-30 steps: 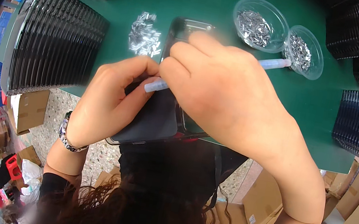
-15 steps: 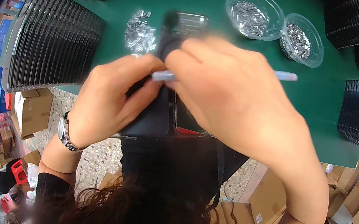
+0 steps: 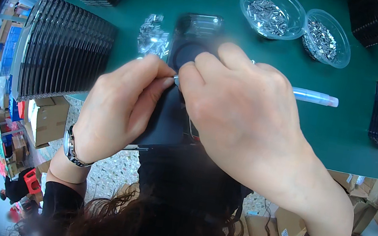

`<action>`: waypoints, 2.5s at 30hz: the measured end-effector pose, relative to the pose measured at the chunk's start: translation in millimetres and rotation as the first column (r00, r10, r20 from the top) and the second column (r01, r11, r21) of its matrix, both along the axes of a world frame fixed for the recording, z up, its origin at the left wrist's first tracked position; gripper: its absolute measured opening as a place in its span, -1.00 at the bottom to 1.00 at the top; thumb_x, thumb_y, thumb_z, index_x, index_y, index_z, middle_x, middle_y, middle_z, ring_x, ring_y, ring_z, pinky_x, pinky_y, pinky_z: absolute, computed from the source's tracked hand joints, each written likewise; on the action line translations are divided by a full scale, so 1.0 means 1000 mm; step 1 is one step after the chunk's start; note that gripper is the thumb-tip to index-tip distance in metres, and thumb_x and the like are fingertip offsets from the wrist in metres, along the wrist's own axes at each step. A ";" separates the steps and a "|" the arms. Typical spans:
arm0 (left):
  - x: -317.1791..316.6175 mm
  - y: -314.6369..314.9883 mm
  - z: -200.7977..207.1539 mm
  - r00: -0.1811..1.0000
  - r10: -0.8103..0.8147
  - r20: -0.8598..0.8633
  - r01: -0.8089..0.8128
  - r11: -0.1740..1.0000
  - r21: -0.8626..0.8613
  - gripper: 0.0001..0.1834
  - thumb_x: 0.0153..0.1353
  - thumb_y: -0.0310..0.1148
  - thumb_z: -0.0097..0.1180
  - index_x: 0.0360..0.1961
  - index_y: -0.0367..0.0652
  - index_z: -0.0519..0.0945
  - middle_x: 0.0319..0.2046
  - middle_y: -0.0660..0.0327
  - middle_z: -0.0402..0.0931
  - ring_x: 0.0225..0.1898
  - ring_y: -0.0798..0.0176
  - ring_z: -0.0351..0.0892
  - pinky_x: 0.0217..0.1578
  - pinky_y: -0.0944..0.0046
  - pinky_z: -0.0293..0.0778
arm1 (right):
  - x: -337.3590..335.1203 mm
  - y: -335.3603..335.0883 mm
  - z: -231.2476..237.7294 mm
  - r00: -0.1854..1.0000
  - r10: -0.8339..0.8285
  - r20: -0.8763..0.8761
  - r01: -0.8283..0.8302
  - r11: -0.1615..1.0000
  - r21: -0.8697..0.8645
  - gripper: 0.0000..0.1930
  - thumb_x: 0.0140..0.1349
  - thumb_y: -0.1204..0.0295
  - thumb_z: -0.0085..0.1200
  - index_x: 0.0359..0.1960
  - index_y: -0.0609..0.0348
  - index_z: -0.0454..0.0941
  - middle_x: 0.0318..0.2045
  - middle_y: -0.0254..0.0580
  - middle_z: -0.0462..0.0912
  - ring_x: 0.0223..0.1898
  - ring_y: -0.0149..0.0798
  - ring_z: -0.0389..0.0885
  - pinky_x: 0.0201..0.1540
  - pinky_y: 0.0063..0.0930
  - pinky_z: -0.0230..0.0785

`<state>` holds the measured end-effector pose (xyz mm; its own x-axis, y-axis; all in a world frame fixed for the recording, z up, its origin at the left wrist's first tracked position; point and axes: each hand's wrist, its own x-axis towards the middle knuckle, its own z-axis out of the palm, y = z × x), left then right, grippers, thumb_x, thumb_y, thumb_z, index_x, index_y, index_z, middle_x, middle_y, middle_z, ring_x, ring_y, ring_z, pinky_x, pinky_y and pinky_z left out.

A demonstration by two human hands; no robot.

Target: Assembling components onto phone cases at a workbench.

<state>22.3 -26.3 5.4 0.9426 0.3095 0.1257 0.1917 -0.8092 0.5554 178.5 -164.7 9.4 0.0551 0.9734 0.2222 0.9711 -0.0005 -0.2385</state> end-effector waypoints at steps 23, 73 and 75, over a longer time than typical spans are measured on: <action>-0.038 0.017 0.096 0.990 0.101 -0.096 -0.123 0.958 -0.258 -0.38 0.33 -0.17 0.37 0.24 -0.28 0.40 -0.02 0.01 0.54 0.02 0.16 0.55 0.09 0.21 0.45 | 0.069 -0.017 -0.039 0.997 -0.009 -0.078 0.057 0.770 0.636 -0.57 0.14 0.73 0.28 0.10 0.30 0.66 -0.22 -0.02 0.72 -0.35 -0.04 0.60 -0.30 -0.20 0.44; -0.004 0.038 -0.017 0.876 0.445 0.185 0.072 0.258 -0.964 -0.07 0.37 -0.06 0.01 0.67 -0.13 -0.03 0.50 -0.23 0.22 0.15 -0.29 0.66 0.13 -0.11 0.65 | 0.102 -0.056 -0.097 0.913 -0.135 -0.385 0.185 0.978 0.095 -0.88 0.15 0.54 0.30 -0.26 0.10 0.72 -0.34 -0.27 0.59 -0.24 -0.12 0.62 -0.19 -0.19 0.48; -0.017 0.036 -0.022 0.859 0.476 0.187 0.258 -0.087 -0.962 -0.07 0.45 0.03 -0.05 0.67 -0.13 -0.10 0.51 -0.27 0.19 0.25 -0.59 0.50 0.12 -0.42 0.62 | 0.101 -0.056 -0.095 0.931 -0.112 -0.347 0.156 0.983 0.102 -0.87 0.12 0.55 0.32 -0.28 0.09 0.71 -0.34 -0.29 0.58 -0.25 -0.14 0.61 -0.20 -0.20 0.48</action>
